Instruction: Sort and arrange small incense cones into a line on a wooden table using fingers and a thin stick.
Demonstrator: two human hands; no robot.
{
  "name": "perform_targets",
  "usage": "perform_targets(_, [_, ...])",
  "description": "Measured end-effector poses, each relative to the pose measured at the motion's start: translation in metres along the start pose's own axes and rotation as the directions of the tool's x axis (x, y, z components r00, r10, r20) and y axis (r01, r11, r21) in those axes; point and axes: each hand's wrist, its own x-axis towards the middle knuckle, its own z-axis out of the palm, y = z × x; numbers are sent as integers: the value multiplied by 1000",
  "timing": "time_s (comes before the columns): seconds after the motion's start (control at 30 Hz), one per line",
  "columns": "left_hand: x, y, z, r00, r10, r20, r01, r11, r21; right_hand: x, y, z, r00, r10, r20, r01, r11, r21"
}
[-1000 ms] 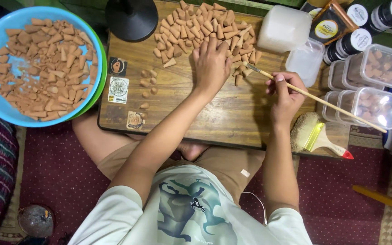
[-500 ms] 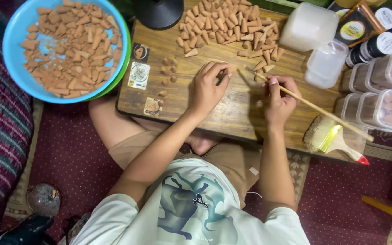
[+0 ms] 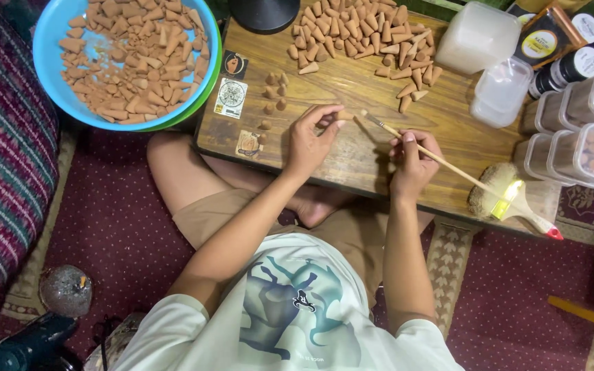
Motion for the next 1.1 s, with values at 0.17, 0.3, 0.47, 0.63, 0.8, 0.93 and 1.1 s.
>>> perform_targets(0.17, [-2,-4,-4,1000,-14,10,14,1000,2,2,19,-6,996,79,29,-82,982,168])
perform_targets(0.3, [4,7,-4,999,25,22,-26,998,54,-5,7,4,998,-58,-8,58,998,-37])
perform_targets(0.47, [5,5,-3,999,50,18,-51,996,70,-5,18,1,1000,17,24,-18,998,63])
perform_targets(0.63, [-1,-7,-1,999,32,-9,-31,996,84,-5,19,4,995,99,20,-101,985,142])
perform_targets(0.8, [1,-8,-2,998,22,-59,-19,999,48,-1,23,4,997,71,-29,-67,990,125])
perform_targets(0.93, [2,-4,-4,997,15,-73,-10,998,66,1,32,-2,997,79,-3,-78,985,153])
perform_targets(1.1, [3,0,-4,998,-23,-57,24,1000,14,-4,36,-7,997,64,40,-70,982,178])
